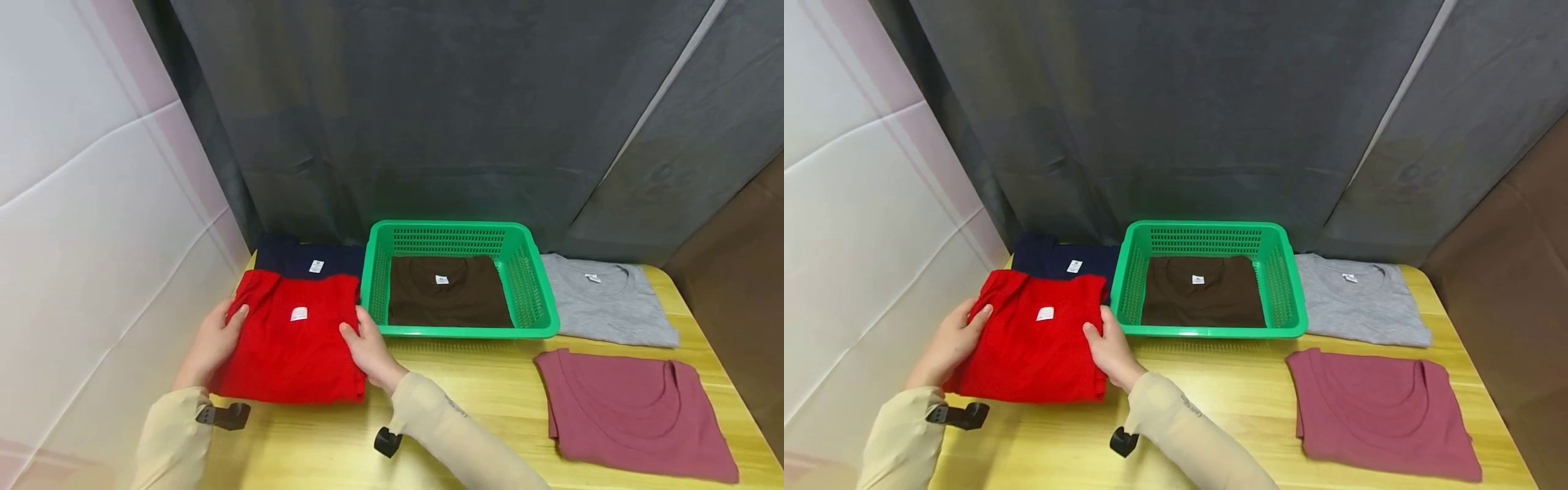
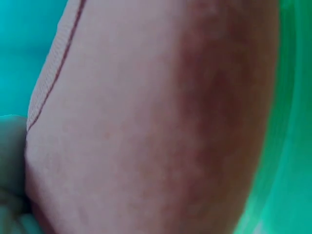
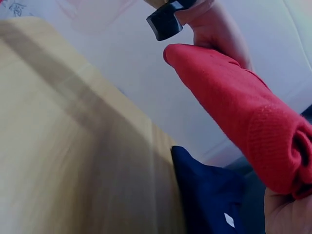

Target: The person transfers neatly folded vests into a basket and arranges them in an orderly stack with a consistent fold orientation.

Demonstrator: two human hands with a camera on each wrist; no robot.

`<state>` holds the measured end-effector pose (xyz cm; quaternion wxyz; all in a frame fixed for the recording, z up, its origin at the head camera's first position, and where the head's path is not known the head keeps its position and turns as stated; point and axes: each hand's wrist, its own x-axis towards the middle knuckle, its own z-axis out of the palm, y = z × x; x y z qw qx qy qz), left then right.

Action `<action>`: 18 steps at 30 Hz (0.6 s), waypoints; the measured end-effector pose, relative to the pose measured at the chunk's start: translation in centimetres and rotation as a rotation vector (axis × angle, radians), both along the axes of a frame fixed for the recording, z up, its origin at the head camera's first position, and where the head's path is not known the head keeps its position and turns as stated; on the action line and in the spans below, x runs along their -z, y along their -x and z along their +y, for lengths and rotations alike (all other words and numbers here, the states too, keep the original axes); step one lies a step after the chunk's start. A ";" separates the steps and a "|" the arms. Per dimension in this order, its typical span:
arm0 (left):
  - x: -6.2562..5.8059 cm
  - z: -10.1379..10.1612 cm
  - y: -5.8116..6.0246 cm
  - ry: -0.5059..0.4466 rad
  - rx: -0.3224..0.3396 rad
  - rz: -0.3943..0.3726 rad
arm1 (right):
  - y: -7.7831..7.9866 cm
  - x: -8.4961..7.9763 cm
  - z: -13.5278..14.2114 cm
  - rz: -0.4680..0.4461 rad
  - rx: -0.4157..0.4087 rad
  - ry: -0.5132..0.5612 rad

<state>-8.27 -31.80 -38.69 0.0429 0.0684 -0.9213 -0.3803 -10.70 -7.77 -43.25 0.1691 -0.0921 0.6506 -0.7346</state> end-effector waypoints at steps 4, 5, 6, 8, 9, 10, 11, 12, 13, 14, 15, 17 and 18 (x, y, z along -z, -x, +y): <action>-0.1 0.9 0.9 0.005 -0.004 0.022 | 0.9 -0.1 0.9 -0.003 0.009 -0.004; -0.1 1.1 1.1 0.000 -0.003 0.021 | 1.1 -0.2 1.2 -0.003 0.010 -0.007; -0.2 1.3 1.3 -0.003 -0.001 0.022 | 1.3 -0.2 1.4 0.002 0.008 -0.004; -0.2 1.8 1.7 -0.019 0.002 0.014 | 1.7 -0.3 1.9 0.006 0.005 -0.012; -0.3 2.0 1.9 -0.022 0.004 0.014 | 1.9 -0.4 2.2 0.006 0.003 -0.018; -0.3 2.2 2.1 -0.030 0.006 0.013 | 2.1 -0.4 2.5 0.000 0.003 -0.019; -0.4 2.5 2.3 -0.031 0.004 0.012 | 2.3 -0.5 2.7 -0.007 0.006 -0.022; -0.5 2.7 2.5 -0.035 0.005 0.008 | 2.5 -0.6 3.0 -0.012 0.008 -0.024; -0.6 2.9 2.6 -0.041 0.003 0.000 | 2.6 -0.7 3.2 -0.020 0.013 -0.027; -0.7 3.0 2.8 -0.043 0.003 -0.002 | 2.8 -0.7 3.4 -0.022 0.016 -0.029; -0.7 3.2 3.0 -0.045 0.003 -0.005 | 2.9 -0.7 3.6 -0.025 0.019 -0.029; -0.8 3.5 3.3 -0.057 0.001 -0.011 | 3.2 -0.9 4.1 -0.024 0.023 -0.030; -0.8 3.7 3.4 -0.065 0.000 -0.014 | 3.4 -0.9 4.3 -0.022 0.024 -0.026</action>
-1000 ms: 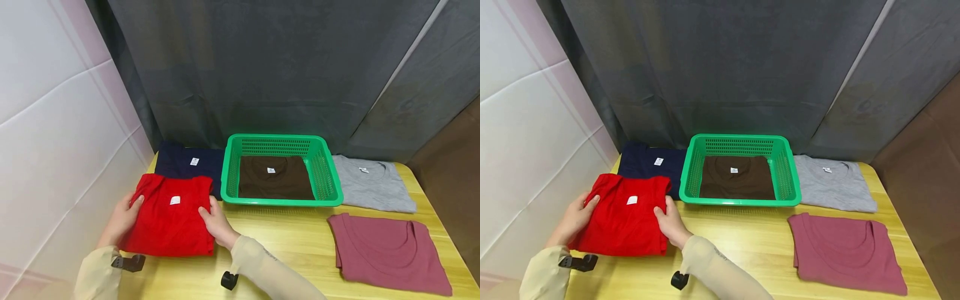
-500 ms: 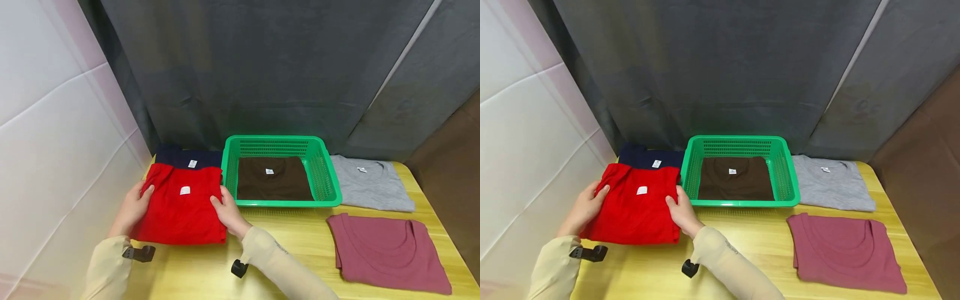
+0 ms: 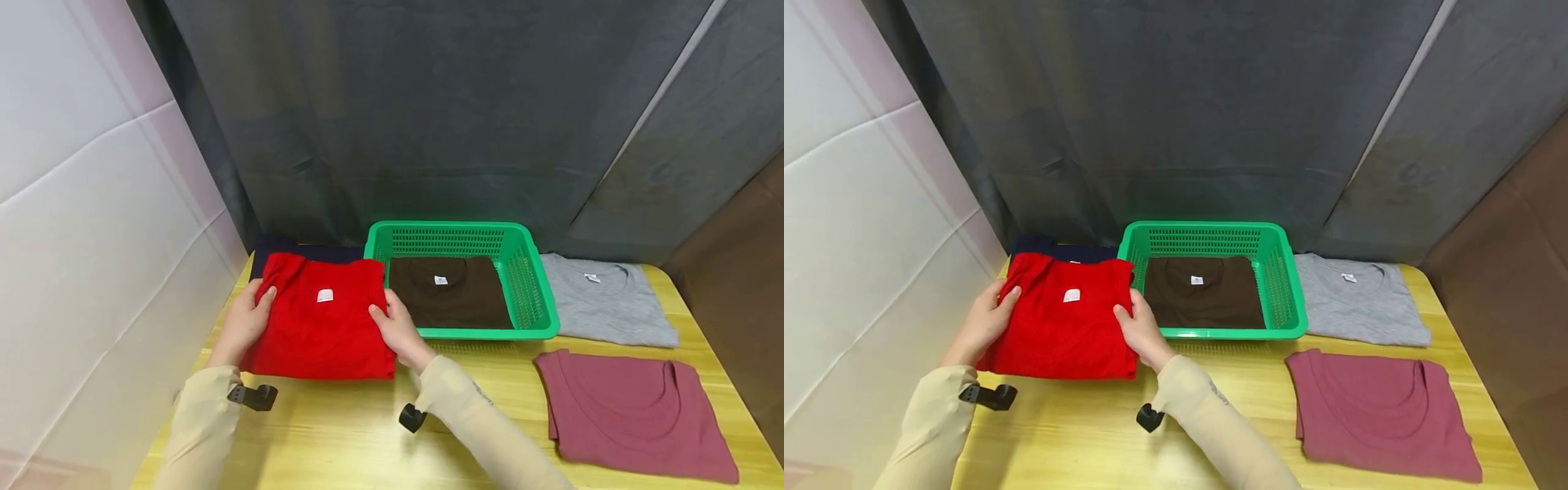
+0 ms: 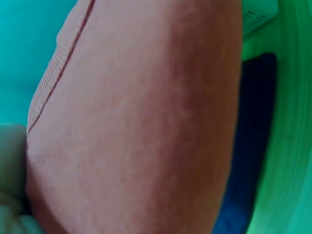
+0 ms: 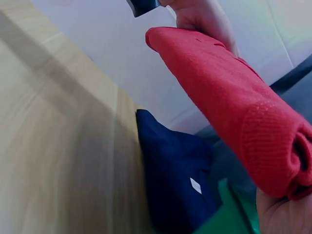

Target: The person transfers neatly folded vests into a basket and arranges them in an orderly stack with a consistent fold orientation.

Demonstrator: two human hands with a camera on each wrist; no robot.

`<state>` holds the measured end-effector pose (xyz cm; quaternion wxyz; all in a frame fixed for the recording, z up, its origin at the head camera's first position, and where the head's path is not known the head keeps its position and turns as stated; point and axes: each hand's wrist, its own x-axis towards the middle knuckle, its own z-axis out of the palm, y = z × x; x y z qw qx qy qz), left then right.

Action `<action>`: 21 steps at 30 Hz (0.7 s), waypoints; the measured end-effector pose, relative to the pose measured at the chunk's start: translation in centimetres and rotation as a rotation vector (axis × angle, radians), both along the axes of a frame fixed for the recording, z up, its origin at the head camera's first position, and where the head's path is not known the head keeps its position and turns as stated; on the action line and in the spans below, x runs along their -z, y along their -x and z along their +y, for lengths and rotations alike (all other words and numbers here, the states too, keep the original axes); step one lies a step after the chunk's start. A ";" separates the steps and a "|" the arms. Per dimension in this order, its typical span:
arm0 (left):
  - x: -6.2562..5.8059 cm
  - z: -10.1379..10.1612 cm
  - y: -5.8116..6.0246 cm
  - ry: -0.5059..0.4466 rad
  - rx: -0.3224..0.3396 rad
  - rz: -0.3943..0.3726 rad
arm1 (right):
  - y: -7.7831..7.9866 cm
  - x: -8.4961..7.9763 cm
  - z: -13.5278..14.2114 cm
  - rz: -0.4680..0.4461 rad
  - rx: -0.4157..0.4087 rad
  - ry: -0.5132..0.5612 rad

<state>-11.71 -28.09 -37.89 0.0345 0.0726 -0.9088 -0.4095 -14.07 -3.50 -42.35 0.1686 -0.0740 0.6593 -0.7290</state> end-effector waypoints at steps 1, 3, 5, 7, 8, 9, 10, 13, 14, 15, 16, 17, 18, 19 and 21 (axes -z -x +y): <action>0.1 0.2 0.2 -0.004 -0.003 0.000 | 0.2 0.0 0.2 0.003 0.002 0.002; 0.2 0.7 0.6 -0.008 -0.005 -0.001 | 0.5 0.0 0.8 0.011 0.007 -0.004; 0.3 1.2 0.9 -0.003 -0.011 -0.008 | 0.8 0.0 1.3 0.015 0.005 -0.009; 0.4 1.7 1.3 0.004 -0.019 -0.019 | 1.1 0.0 1.8 0.021 0.003 -0.017; 0.5 1.9 1.5 0.005 -0.022 -0.025 | 1.2 0.0 2.1 0.025 0.002 -0.019; 0.6 2.2 1.6 0.006 -0.025 -0.029 | 1.3 0.0 2.4 0.025 0.003 -0.020; 0.6 2.5 1.8 0.002 -0.028 -0.033 | 1.5 0.0 2.7 0.024 0.005 -0.018; 0.8 3.3 2.4 -0.012 -0.025 -0.031 | 1.9 0.0 3.5 0.028 0.014 -0.023; 0.8 3.6 2.6 -0.021 -0.023 -0.029 | 2.0 0.0 3.7 0.030 0.018 -0.026; 0.9 3.8 2.8 -0.027 -0.021 -0.028 | 2.2 0.0 4.0 0.028 0.022 -0.029; 1.0 4.1 3.0 -0.033 -0.018 -0.031 | 2.3 -0.1 4.2 0.028 0.023 -0.031; 1.0 4.3 3.2 -0.040 -0.018 -0.037 | 2.4 -0.1 4.5 0.035 0.020 -0.037; 1.1 4.6 3.4 -0.046 -0.019 -0.039 | 2.5 -0.2 4.7 0.033 0.021 -0.041; 1.1 4.8 3.6 -0.054 -0.018 -0.044 | 2.6 -0.3 5.0 0.034 0.021 -0.048; 1.1 5.2 3.9 -0.063 -0.011 -0.046 | 2.8 -0.5 5.5 0.035 0.021 -0.064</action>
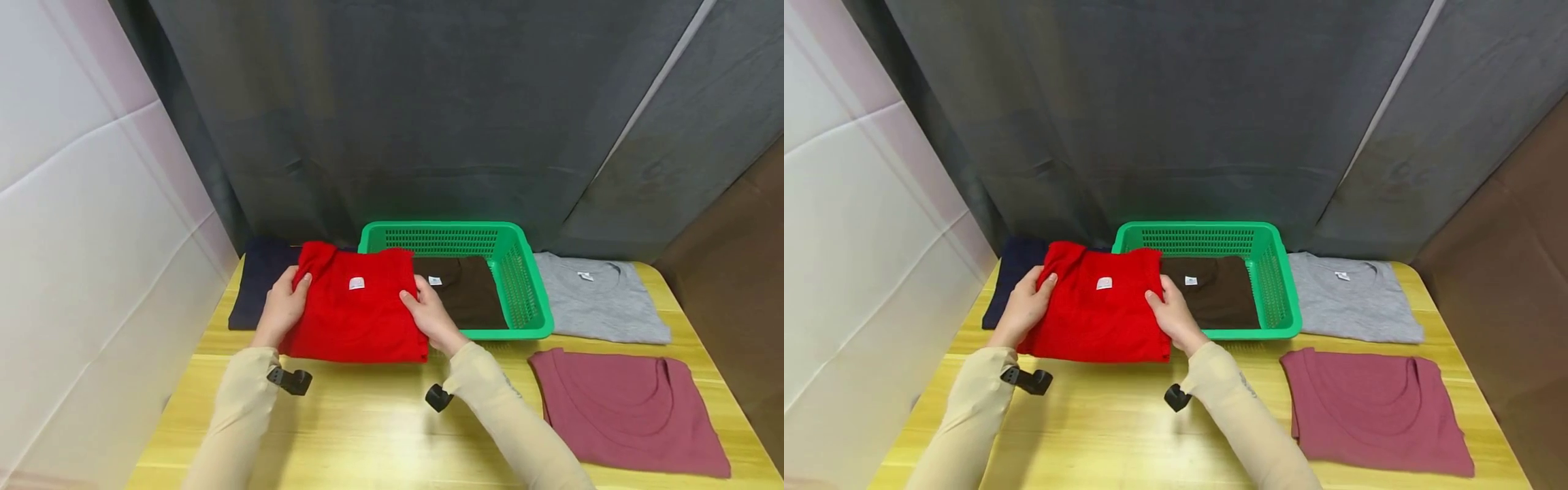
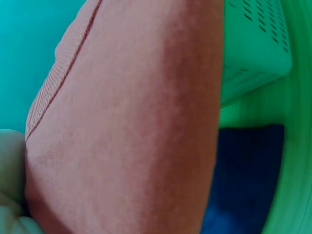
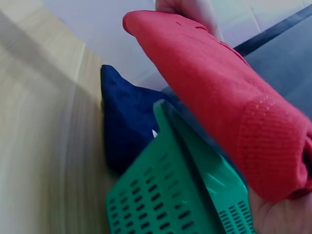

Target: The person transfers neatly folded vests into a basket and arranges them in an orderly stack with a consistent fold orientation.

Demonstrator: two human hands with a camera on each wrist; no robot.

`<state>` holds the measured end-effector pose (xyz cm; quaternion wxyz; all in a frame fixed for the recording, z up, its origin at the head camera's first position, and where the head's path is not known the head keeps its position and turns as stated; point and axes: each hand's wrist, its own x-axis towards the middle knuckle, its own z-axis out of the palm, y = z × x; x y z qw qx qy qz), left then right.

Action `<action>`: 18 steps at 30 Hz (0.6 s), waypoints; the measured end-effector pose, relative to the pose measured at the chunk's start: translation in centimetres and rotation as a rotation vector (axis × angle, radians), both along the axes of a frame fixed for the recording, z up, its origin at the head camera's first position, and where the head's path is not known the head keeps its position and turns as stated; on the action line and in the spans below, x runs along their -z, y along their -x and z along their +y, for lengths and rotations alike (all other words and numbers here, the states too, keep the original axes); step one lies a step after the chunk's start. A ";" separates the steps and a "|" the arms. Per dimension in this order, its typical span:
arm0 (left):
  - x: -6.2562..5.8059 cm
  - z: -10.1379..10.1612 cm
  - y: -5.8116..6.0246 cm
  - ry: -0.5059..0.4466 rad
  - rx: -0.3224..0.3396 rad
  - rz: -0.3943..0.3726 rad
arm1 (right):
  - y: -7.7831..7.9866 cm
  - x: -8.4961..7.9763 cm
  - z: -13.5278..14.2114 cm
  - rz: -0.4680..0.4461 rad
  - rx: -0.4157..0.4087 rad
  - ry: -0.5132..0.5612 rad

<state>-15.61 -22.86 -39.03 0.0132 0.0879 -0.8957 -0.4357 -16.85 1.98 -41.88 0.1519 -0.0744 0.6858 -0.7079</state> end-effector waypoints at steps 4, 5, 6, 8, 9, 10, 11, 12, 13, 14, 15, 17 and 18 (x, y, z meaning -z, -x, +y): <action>0.0 0.7 0.5 -0.005 0.002 0.011 | 0.4 -0.4 0.8 0.002 -0.004 -0.035; -0.1 1.0 0.6 -0.002 0.004 0.019 | 0.5 -0.5 1.1 0.001 -0.003 -0.039; 0.0 1.2 0.7 0.001 0.003 0.022 | 0.6 -0.6 1.3 0.006 0.000 -0.046; 0.0 1.6 1.0 0.002 0.003 0.027 | 0.7 -0.7 1.8 0.002 0.008 -0.057; 0.0 1.9 1.1 0.004 0.006 0.032 | 0.8 -0.8 2.0 0.001 0.011 -0.059; 0.0 2.1 1.2 0.008 0.005 0.038 | 0.9 -0.9 2.3 0.003 0.011 -0.066; 0.1 2.4 1.3 0.012 0.004 0.043 | 1.1 -0.9 2.5 0.006 0.011 -0.070; 0.1 2.6 1.4 0.016 0.003 0.045 | 1.2 -1.0 2.8 0.008 0.013 -0.075; 0.2 2.9 1.6 0.016 0.005 0.049 | 1.3 -1.0 3.0 0.004 0.015 -0.076; 0.2 3.1 1.7 0.015 0.006 0.052 | 1.4 -1.0 3.2 0.009 0.013 -0.080; 0.3 3.3 1.8 0.016 0.009 0.054 | 1.5 -1.0 3.5 0.013 0.012 -0.083; 0.4 3.8 2.1 0.008 0.014 0.054 | 1.8 -1.1 3.9 0.013 0.020 -0.088; 0.4 4.1 2.3 0.000 0.017 0.054 | 1.9 -1.1 4.1 0.012 0.022 -0.090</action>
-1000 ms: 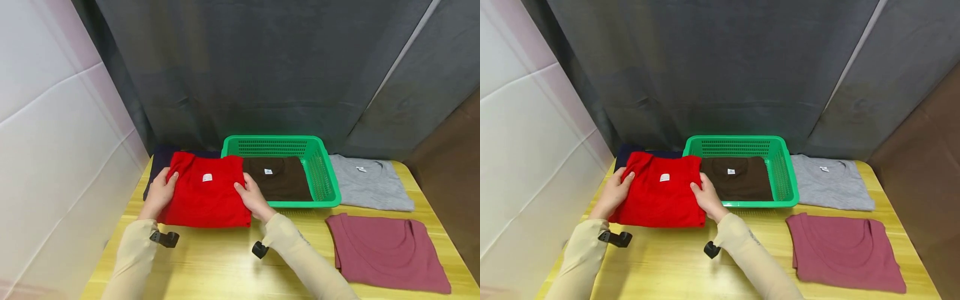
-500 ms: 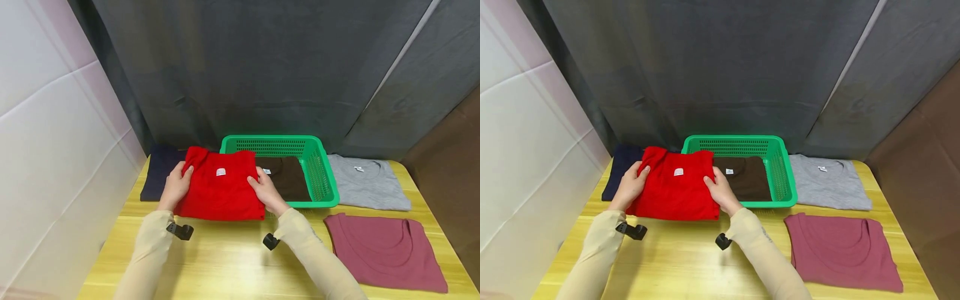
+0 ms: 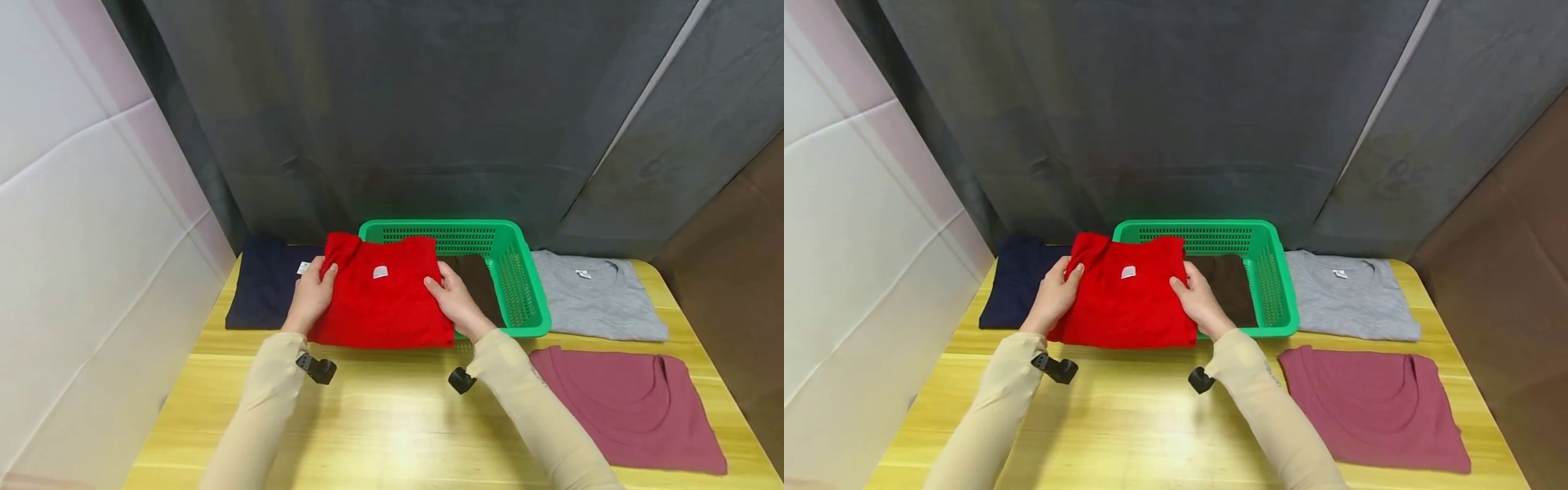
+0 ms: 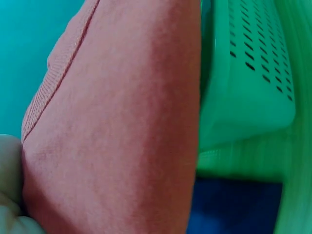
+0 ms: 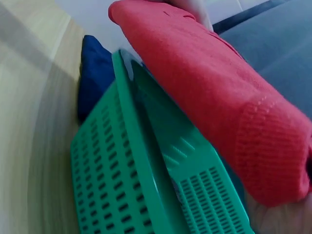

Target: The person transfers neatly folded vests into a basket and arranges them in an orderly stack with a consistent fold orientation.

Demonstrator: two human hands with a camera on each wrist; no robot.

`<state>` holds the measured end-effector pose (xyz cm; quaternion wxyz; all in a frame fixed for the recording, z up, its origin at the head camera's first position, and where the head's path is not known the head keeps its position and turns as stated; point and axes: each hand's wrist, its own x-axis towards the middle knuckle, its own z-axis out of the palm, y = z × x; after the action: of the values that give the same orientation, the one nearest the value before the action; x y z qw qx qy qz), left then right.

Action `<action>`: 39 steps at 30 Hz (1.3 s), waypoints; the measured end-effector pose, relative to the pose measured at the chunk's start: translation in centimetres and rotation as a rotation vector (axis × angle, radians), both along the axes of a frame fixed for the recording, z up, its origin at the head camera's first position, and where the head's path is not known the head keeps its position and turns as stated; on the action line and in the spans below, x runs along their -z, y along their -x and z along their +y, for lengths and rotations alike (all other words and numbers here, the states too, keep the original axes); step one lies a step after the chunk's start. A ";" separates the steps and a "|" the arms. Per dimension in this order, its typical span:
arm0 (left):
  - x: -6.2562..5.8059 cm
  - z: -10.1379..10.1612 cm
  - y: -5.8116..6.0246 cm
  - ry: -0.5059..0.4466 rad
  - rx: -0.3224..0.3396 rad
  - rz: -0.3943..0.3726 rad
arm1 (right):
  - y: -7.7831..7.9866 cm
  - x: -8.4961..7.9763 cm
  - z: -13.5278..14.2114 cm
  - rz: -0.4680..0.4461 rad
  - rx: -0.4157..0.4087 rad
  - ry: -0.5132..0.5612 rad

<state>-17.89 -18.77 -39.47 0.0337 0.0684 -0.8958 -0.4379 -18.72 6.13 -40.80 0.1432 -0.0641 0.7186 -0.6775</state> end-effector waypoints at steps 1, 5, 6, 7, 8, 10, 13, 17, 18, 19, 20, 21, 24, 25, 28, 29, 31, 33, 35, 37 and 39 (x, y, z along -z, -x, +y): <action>0.0 0.2 0.1 -0.009 0.002 0.001 | 0.1 0.0 0.2 0.002 -0.001 -0.003; 0.0 1.1 0.7 -0.014 0.012 0.018 | 0.5 0.0 1.1 -0.013 0.010 -0.009; 0.0 1.4 0.8 -0.013 0.014 0.016 | 0.6 0.0 1.4 -0.016 0.014 -0.010; 0.0 1.6 0.9 -0.010 0.015 0.016 | 0.7 0.1 1.6 -0.017 0.018 -0.012; 0.0 1.9 1.1 -0.008 0.013 0.014 | 0.8 0.1 1.8 -0.023 0.023 -0.013; 0.0 2.3 1.3 -0.005 0.008 0.003 | 0.9 0.3 2.2 -0.019 0.024 -0.015; 0.0 2.9 1.6 -0.008 0.003 -0.010 | 1.2 0.5 2.7 -0.018 0.028 -0.020; 0.0 3.7 2.0 -0.011 0.007 -0.017 | 1.6 0.6 3.5 -0.014 0.028 -0.027; 0.1 3.9 2.1 -0.011 0.011 -0.018 | 1.7 0.6 3.7 -0.013 0.028 -0.028; 0.1 4.1 2.2 -0.015 0.011 -0.017 | 1.8 0.6 3.9 -0.012 0.029 -0.031; 0.2 4.3 2.4 -0.017 0.012 -0.014 | 1.9 0.6 4.1 -0.007 0.029 -0.036; 0.2 4.4 2.5 -0.019 0.013 -0.011 | 2.1 0.7 4.2 -0.007 0.031 -0.039; 0.5 4.9 2.7 -0.022 0.014 -0.005 | 2.5 0.8 4.6 -0.008 0.035 -0.050; 0.6 5.0 2.8 -0.022 0.015 -0.003 | 2.6 0.8 4.7 -0.008 0.032 -0.055; 0.8 5.5 3.1 -0.020 0.016 -0.018 | 3.0 0.8 5.0 -0.027 0.031 -0.057; 0.8 5.6 3.2 -0.023 0.016 -0.028 | 3.1 0.8 5.1 -0.032 0.031 -0.059; 0.9 5.9 3.4 -0.018 0.017 -0.040 | 3.3 0.8 5.3 -0.043 0.030 -0.060; 0.9 6.2 3.7 -0.016 0.010 -0.049 | 3.5 0.7 5.6 -0.049 0.034 -0.068; 0.9 6.5 4.0 -0.009 0.006 -0.055 | 3.7 0.6 5.8 -0.052 0.037 -0.081; 0.9 6.8 4.2 -0.003 0.000 -0.065 | 3.9 0.6 6.1 -0.046 0.040 -0.099; 1.0 7.1 4.5 0.005 -0.003 -0.072 | 4.1 0.6 6.4 -0.047 0.048 -0.108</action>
<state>-22.34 -11.64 -40.45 0.0023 0.0852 -0.8975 -0.4327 -22.78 12.55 -41.39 0.1471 -0.0231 0.7518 -0.6423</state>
